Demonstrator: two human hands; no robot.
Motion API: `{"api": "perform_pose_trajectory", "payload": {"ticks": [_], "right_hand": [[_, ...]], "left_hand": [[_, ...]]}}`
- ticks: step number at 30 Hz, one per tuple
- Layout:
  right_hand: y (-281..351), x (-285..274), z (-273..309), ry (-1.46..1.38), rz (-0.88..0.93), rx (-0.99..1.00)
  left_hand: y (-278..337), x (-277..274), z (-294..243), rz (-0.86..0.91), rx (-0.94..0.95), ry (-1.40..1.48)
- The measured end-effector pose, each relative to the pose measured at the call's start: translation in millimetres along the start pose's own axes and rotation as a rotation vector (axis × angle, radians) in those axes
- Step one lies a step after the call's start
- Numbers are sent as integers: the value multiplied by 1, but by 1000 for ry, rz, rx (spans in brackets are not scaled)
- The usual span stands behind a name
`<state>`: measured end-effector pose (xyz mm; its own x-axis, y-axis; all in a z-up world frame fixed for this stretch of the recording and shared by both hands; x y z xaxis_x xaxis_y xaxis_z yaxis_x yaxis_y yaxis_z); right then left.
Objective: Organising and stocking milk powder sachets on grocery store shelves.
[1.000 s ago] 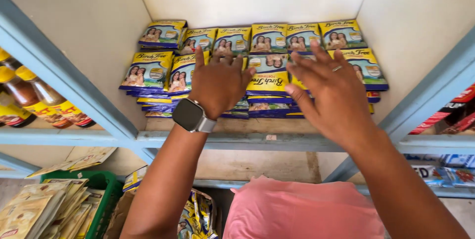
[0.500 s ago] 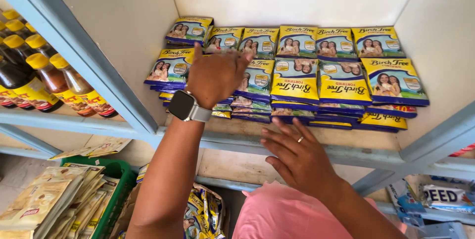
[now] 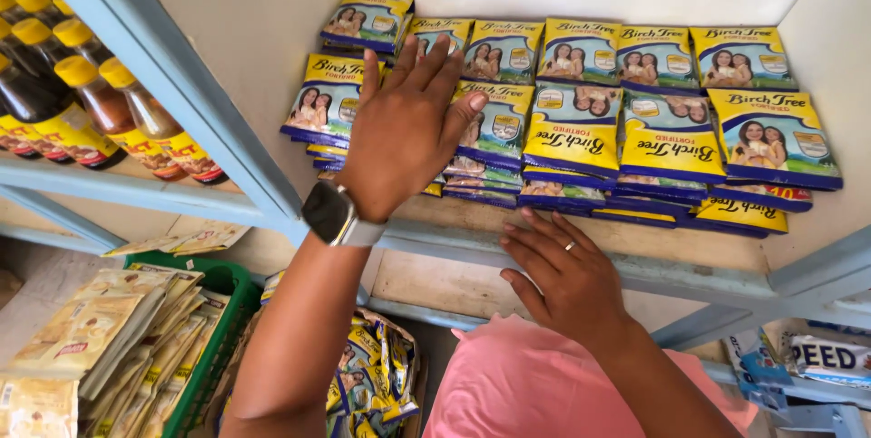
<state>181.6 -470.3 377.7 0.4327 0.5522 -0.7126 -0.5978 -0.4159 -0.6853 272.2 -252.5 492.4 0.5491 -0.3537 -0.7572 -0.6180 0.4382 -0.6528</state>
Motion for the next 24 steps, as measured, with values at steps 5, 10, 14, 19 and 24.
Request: {"api": "perform_pose_trajectory", "payload": {"ticks": [5, 10, 14, 19, 24], "right_hand": [[9, -4, 6, -73, 30, -3], [48, 4, 39, -192, 31, 43], [83, 45, 78, -394, 270, -33], [136, 102, 122, -361, 690, -128], [143, 107, 121, -278, 735, -71]], "left_hand": [[66, -66, -19, -58, 11, 30], [179, -78, -13, 20, -165, 341], [273, -26, 21, 109, -504, 451], [433, 89, 71, 299, -966, 410], [517, 161, 70, 506, -1195, 245]]}}
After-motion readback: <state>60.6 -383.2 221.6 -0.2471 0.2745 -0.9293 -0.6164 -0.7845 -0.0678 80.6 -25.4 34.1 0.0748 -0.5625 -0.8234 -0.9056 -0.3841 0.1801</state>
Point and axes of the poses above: each hand's wrist, its own y-axis away from the middle knuckle, its own x-axis out of the palm, z = x × y, the point moved 2 cm from there along -y, towards the middle knuckle, and after that the axes turned 6 degrees about x, right-handed, at the moved point
